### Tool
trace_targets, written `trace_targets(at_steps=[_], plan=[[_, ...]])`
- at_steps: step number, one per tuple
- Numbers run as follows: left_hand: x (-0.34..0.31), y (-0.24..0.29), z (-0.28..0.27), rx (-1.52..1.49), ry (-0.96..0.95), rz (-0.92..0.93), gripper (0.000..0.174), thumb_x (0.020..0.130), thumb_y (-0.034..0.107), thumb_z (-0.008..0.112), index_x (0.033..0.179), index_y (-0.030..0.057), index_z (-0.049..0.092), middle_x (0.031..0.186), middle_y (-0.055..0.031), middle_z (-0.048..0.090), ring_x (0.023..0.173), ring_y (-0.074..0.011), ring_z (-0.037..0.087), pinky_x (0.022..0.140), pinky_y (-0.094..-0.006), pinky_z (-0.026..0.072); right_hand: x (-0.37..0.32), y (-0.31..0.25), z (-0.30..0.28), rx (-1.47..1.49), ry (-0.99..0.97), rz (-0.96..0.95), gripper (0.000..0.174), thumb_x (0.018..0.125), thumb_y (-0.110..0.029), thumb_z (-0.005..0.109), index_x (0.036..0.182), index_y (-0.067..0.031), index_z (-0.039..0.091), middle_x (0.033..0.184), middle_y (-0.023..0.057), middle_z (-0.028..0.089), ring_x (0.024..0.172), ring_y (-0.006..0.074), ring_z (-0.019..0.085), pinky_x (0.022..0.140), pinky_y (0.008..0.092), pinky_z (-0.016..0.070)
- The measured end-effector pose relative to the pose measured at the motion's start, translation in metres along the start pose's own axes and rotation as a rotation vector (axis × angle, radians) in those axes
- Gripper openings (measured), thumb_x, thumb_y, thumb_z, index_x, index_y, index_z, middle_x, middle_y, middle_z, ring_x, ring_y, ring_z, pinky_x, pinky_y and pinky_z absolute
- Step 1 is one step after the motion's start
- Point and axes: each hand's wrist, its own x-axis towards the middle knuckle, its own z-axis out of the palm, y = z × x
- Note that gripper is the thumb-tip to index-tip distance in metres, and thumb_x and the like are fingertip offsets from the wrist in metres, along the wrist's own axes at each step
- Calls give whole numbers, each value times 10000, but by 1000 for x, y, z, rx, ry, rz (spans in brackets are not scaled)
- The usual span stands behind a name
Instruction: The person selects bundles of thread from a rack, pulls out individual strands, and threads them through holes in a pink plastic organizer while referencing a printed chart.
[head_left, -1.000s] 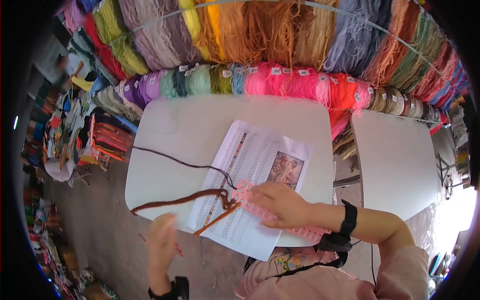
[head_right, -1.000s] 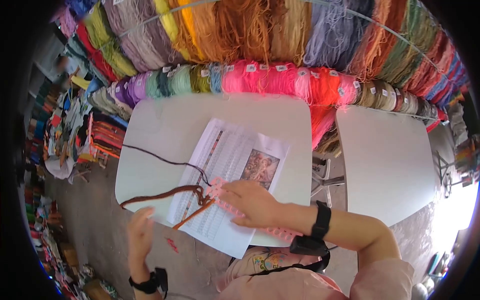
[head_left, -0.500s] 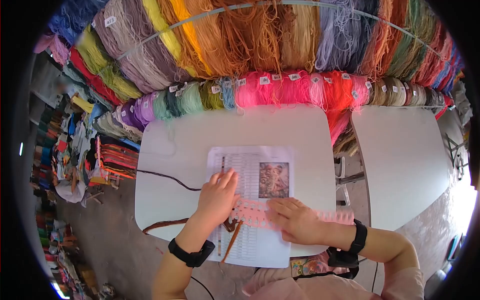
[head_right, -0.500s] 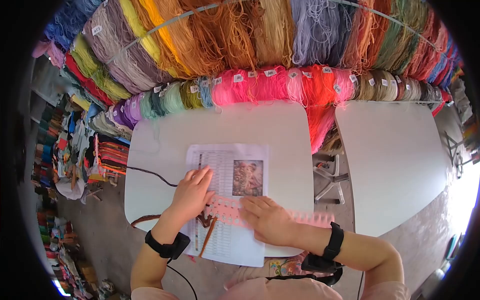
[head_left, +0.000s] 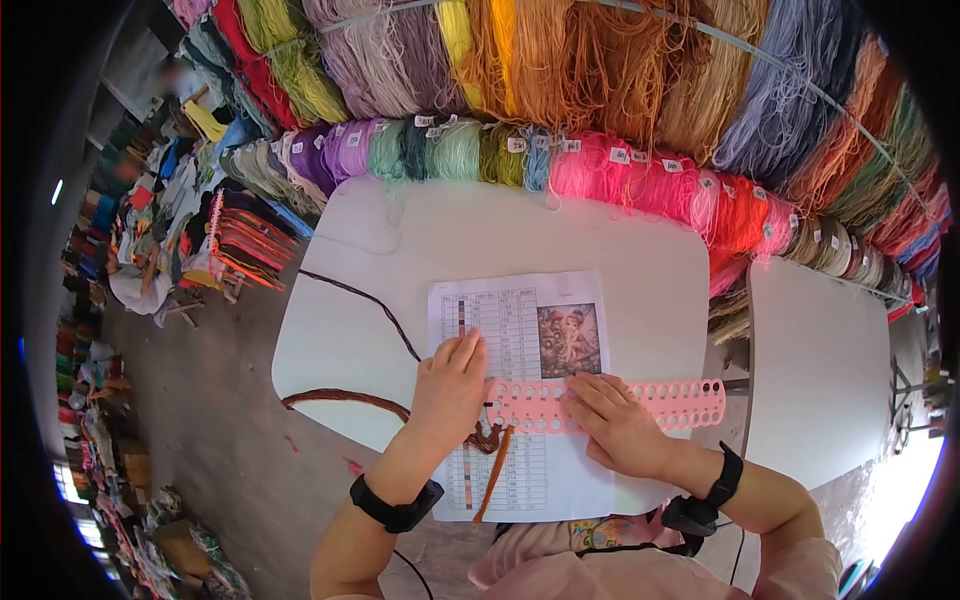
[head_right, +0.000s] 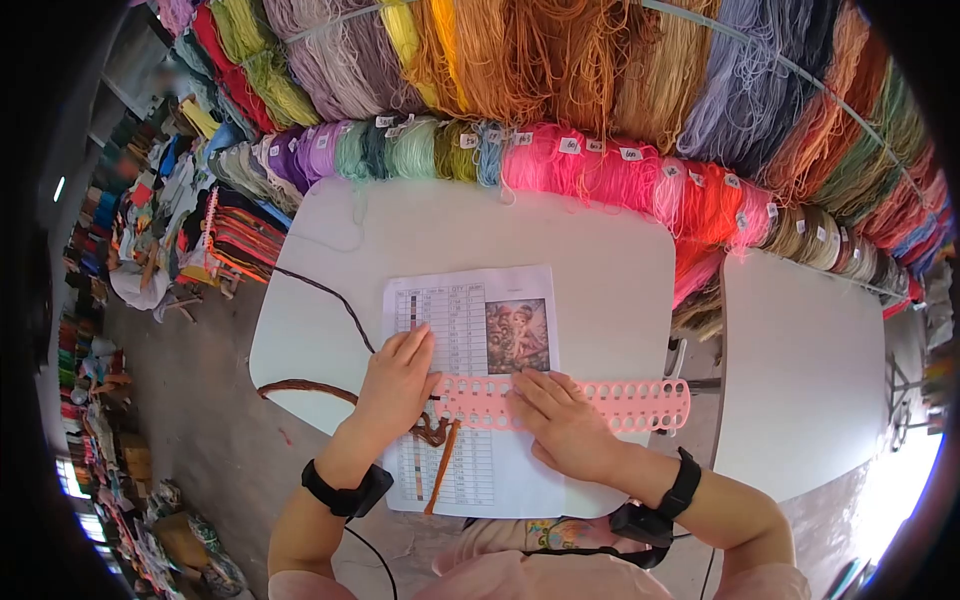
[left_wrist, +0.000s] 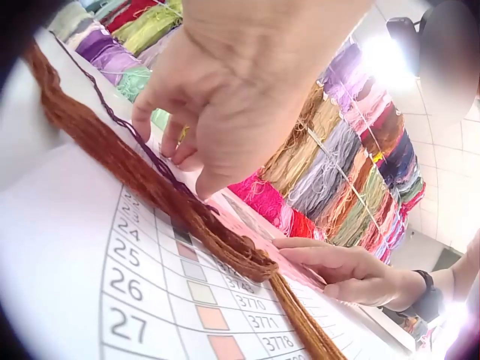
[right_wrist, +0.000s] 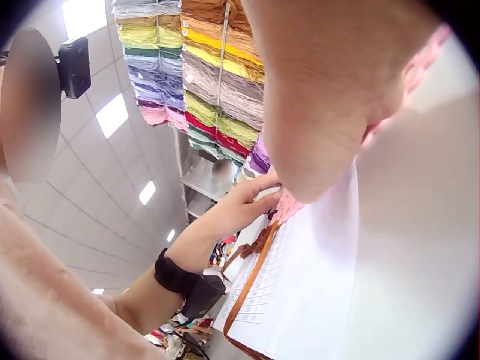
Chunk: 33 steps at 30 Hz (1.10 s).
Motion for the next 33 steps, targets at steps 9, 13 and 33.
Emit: trace_targets(at_steps=[9,13,33], plan=[[-1,6,-1,26,-40,-44,485,741,130,565,1155,-52,389,1227,-143,380,1095,-295,382,839,-409,370,-2,-1,4,-4,46,-4,565,586,-68,573,1129,8,436,1238,185,360,1182,323,323,969,445,258],[-1,6,0,38,-52,-50,478,743,135,561,1151,-50,392,1229,-141,382,1099,-294,381,839,-413,369,-2,-4,3,-58,56,-9,547,592,-79,589,1112,8,446,1222,179,373,1175,308,325,973,429,255],[35,-16,-11,102,-175,202,488,698,261,569,1049,-64,473,1146,-250,432,1047,-402,422,876,-447,363,-149,54,-162,654,780,470,243,757,-127,583,950,20,577,962,96,569,886,155,532,758,286,438]])
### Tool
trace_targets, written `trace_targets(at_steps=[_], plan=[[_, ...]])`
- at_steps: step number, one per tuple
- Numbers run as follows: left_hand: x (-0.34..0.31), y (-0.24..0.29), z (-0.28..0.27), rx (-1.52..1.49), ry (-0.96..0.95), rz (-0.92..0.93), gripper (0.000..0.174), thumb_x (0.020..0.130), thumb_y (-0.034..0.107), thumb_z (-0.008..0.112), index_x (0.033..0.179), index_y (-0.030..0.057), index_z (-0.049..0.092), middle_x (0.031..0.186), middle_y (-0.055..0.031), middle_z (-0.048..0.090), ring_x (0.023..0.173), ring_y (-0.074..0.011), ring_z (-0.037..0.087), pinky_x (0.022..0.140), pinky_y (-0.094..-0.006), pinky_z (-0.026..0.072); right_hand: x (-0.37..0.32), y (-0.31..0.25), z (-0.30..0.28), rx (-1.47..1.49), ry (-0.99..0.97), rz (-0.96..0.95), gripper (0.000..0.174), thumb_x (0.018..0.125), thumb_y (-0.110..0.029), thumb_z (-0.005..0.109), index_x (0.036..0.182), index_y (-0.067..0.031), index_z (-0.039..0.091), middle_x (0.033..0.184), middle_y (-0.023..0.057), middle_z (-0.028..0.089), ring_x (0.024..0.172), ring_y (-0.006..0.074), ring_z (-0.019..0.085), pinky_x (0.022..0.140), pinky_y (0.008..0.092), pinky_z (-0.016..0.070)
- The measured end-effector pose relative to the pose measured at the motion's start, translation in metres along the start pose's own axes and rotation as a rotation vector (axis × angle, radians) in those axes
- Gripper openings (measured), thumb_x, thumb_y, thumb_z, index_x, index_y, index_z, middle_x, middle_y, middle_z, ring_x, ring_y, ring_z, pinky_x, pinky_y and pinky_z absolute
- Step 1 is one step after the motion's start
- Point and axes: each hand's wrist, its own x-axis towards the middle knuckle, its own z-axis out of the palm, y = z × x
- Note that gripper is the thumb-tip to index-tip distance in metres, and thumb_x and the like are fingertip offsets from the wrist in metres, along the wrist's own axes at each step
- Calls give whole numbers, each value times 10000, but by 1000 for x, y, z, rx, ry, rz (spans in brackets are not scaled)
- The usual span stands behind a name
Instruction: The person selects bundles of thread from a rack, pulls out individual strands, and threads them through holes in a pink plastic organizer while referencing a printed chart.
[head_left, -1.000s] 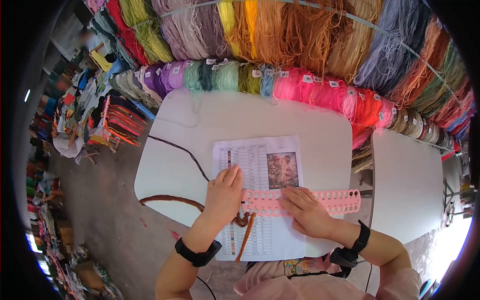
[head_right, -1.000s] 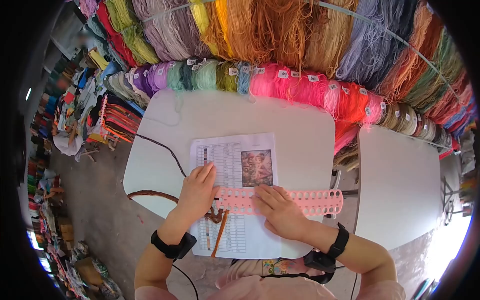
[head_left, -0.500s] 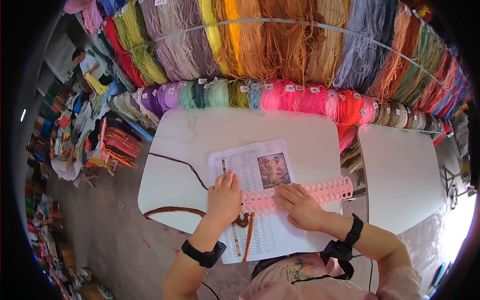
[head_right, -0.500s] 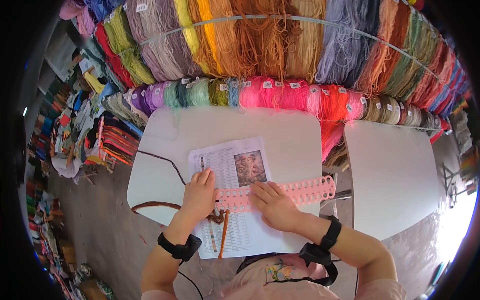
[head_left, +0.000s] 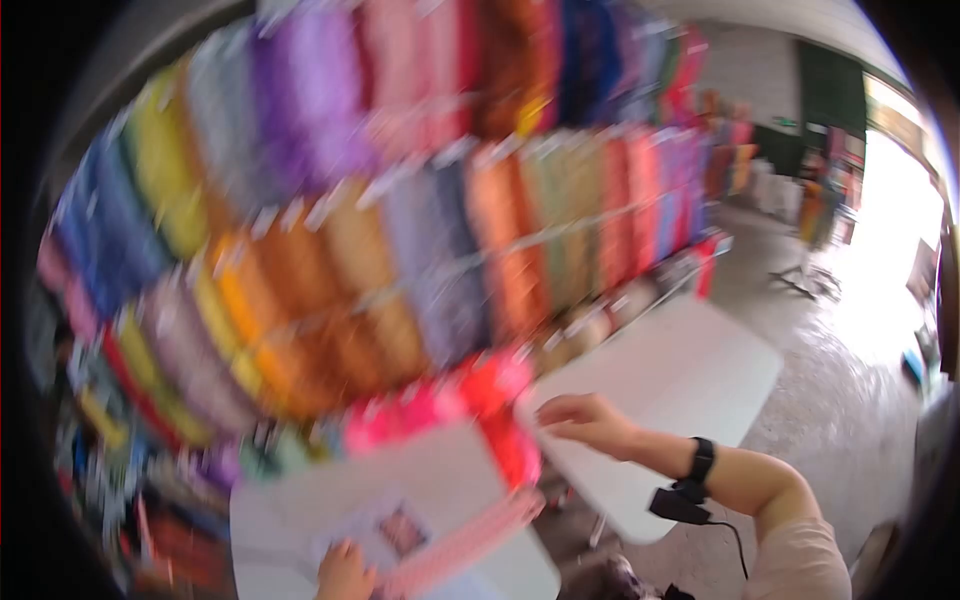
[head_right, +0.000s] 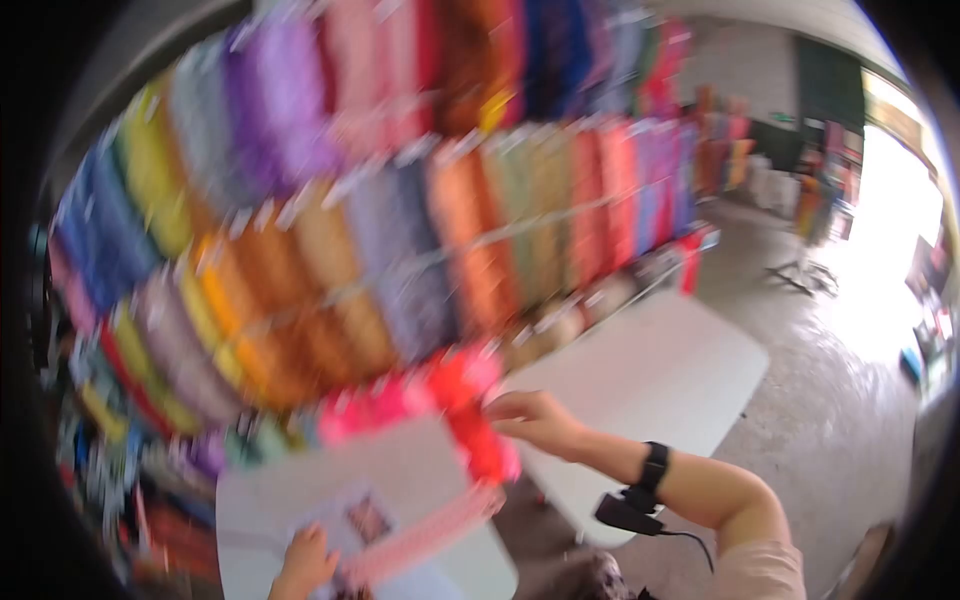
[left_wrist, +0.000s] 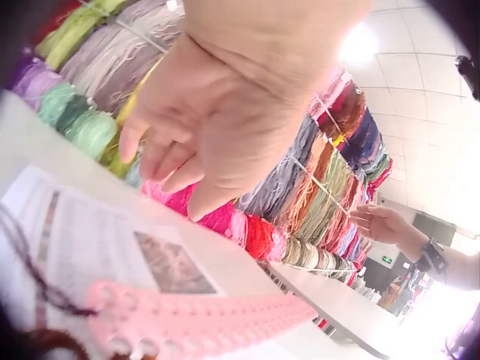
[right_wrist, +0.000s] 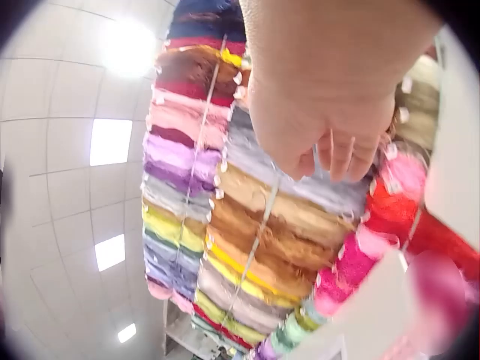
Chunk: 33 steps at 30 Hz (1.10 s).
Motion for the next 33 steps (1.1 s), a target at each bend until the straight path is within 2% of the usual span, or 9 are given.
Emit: trace_targets(at_steps=[3,6,9,13,17,21,26,29,33], plan=[[47,23,-52,101,227,319,322,716,99,537,1024,7,542,948,-192,559,926,-350,505,818,-381,408,22,-24,-79,121,146,-55,202,780,-135,574,928,1,592,841,29,587,768,89,526,656,225,435],[91,129,-163,-162,95,215,342,707,100,524,1025,-24,528,994,-212,539,961,-373,473,853,-432,362,54,-41,-159,82,202,-146,197,779,-111,586,934,10,600,795,18,599,699,75,537,633,218,443],[163,215,-218,-33,398,568,139,691,84,568,814,20,567,761,-134,564,732,-314,552,642,-358,452,89,-64,-242,54,269,-371,184,727,-126,598,860,0,617,684,11,576,606,72,506,542,227,413],[242,338,-293,127,532,657,91,751,118,527,805,49,552,802,-106,568,753,-294,553,637,-359,458,137,-95,-322,103,336,-486,141,711,-125,590,759,3,627,639,26,586,582,84,529,526,237,419],[298,415,-335,202,674,677,97,765,130,511,800,60,568,795,-85,574,727,-275,567,610,-354,470,201,-147,-366,41,436,-682,120,706,-103,572,712,6,621,598,54,592,532,111,578,502,247,451],[324,448,-357,283,629,631,96,755,118,530,797,49,582,792,-81,579,728,-264,571,625,-341,472,260,-203,-381,127,652,-760,99,691,-67,565,726,-2,631,623,87,611,521,146,601,525,266,480],[341,450,-364,384,558,565,80,738,116,521,746,54,571,756,-82,556,714,-269,572,609,-362,474,311,-211,-384,-35,716,-459,157,632,-148,620,759,-64,658,741,129,632,716,262,617,684,335,478],[351,442,-373,438,570,546,90,737,108,553,785,37,584,802,-91,583,733,-271,570,633,-332,471,316,-205,-389,76,726,-688,117,652,-83,638,723,9,630,595,54,575,478,110,512,456,254,411],[365,433,-391,269,734,590,90,723,70,565,791,19,594,752,-107,589,686,-252,581,605,-311,468,280,-200,-414,485,353,-671,82,705,-81,596,731,-3,591,622,51,573,509,99,500,463,225,391]])
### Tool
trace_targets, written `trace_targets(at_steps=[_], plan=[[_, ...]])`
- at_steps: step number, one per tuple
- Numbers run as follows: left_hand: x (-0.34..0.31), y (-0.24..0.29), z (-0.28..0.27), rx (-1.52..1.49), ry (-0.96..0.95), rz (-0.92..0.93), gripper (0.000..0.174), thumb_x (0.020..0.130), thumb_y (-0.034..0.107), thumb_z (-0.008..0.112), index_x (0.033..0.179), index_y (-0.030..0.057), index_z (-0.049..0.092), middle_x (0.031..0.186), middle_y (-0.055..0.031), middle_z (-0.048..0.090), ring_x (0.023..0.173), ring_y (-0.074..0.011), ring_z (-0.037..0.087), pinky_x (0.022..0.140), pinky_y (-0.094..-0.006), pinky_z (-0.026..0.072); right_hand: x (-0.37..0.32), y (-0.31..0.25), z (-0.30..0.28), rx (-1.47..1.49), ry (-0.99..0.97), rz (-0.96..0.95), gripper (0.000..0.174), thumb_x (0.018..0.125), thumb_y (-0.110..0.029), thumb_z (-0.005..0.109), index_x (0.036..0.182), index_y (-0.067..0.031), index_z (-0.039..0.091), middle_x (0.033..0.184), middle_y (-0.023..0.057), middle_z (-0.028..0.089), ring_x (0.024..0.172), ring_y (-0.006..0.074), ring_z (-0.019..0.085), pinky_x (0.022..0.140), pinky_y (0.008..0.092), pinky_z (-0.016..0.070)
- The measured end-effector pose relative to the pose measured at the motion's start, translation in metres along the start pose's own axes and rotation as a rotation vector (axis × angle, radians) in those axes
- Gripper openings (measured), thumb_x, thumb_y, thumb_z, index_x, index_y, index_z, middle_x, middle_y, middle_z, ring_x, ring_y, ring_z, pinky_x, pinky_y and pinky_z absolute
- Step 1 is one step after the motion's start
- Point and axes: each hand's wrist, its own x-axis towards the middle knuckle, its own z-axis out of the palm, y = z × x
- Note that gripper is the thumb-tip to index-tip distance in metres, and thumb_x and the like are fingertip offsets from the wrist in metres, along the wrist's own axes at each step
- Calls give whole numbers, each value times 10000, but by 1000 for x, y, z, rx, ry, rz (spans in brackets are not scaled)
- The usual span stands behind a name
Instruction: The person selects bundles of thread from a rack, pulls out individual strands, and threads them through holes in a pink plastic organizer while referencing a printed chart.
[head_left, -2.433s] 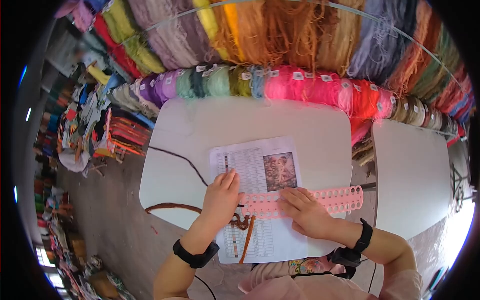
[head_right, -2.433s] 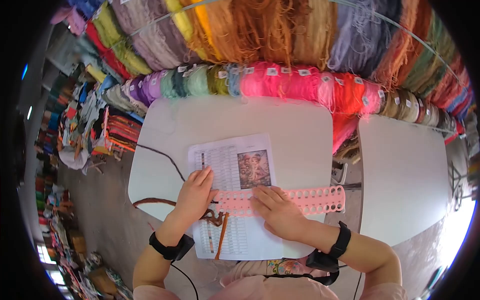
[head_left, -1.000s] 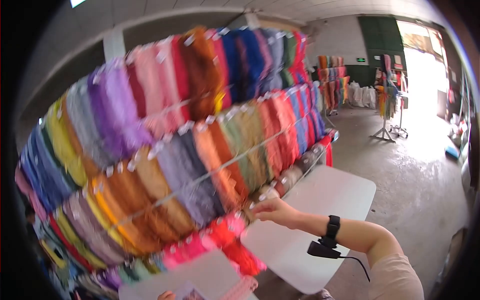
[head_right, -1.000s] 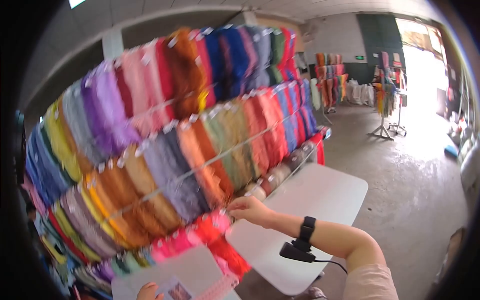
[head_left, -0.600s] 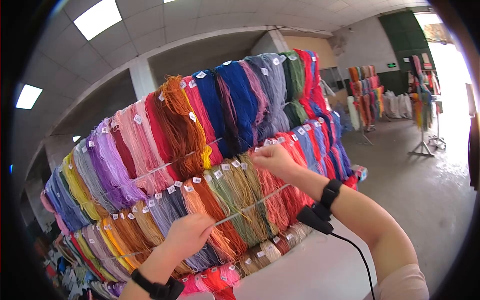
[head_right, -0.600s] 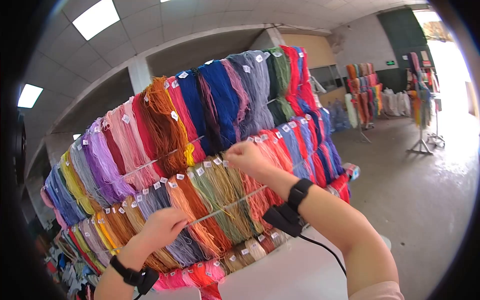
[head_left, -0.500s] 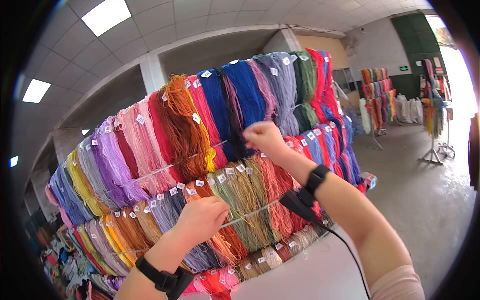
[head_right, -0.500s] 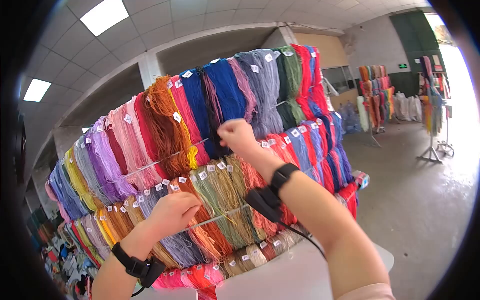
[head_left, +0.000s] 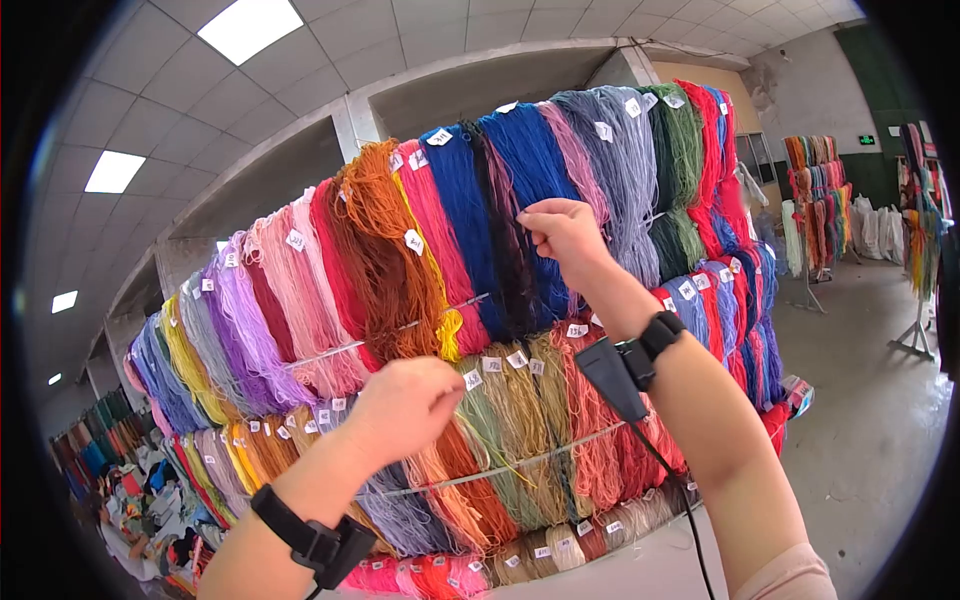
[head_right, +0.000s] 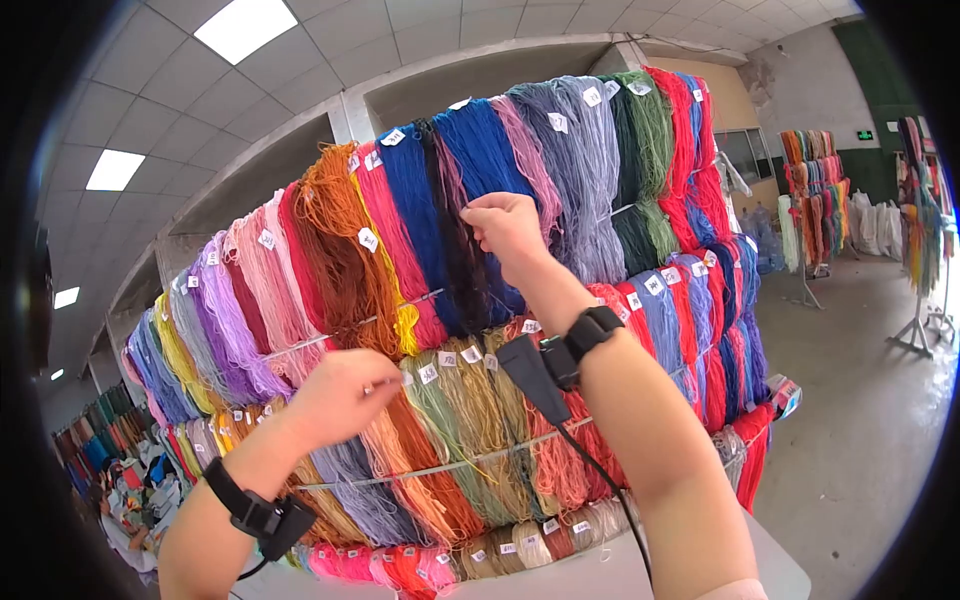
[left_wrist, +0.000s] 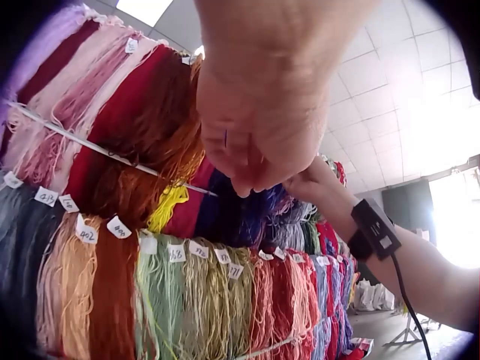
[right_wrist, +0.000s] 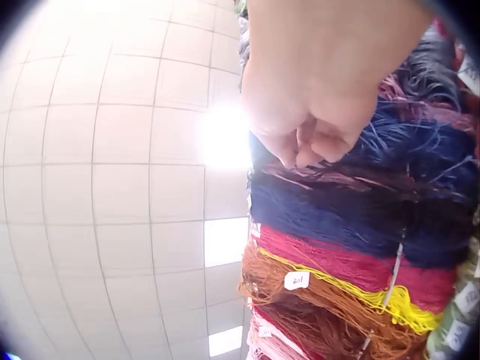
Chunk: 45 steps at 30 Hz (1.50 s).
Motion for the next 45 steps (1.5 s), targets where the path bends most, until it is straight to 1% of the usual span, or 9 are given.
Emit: trace_targets(at_steps=[3,6,9,13,16,19,23,30,45], plan=[[25,1,-12,-149,66,-103,104,747,45,558,821,-14,601,662,-77,592,587,-149,574,551,-258,444,0,-5,-12,405,-108,150,63,729,-79,580,734,-33,537,608,29,539,493,82,472,445,208,368],[45,1,-7,-390,102,-262,113,776,69,559,813,-30,600,635,-41,583,575,-90,556,532,-232,434,4,-1,-19,332,-159,179,64,735,-81,560,735,-44,508,627,29,555,491,96,478,445,210,360],[57,4,0,-419,55,-291,125,787,75,555,828,-33,602,648,-35,586,601,-76,563,548,-218,442,9,10,-18,-51,-86,116,100,695,-109,577,741,-28,539,660,68,588,517,129,521,478,240,390],[60,6,9,-422,19,-255,122,773,54,549,843,-29,605,680,-50,599,620,-87,577,582,-225,455,14,20,-5,-614,107,-249,179,607,-135,600,764,-49,602,623,99,577,545,188,564,546,294,440],[60,6,10,-387,8,-235,120,769,47,548,842,-30,604,688,-55,601,620,-92,580,587,-227,457,14,24,5,-797,301,-385,143,616,-127,590,736,-52,611,600,94,580,529,215,559,536,313,437],[57,3,11,-402,8,-243,120,772,47,547,843,-33,601,689,-58,601,619,-92,579,586,-226,457,22,27,2,-780,215,-313,128,623,-121,601,715,-33,618,576,100,567,525,172,554,523,295,428],[56,-1,9,-464,8,-294,121,791,54,540,850,-34,599,697,-48,599,622,-83,572,579,-223,456,17,25,-5,-217,36,-217,99,670,-93,625,686,4,614,554,19,530,501,68,466,456,221,358],[79,-1,9,-677,160,-338,134,815,79,536,869,-32,589,732,-26,593,602,-72,541,555,-201,436,7,1,-22,269,-29,7,57,690,-50,640,715,-22,598,597,-13,506,508,61,446,463,194,375],[124,17,8,-997,484,-353,169,831,160,534,890,21,610,627,30,520,485,-21,420,440,-159,331,-1,-20,-41,695,-120,-89,35,750,-31,568,766,-36,537,642,15,537,514,75,470,492,205,396]])
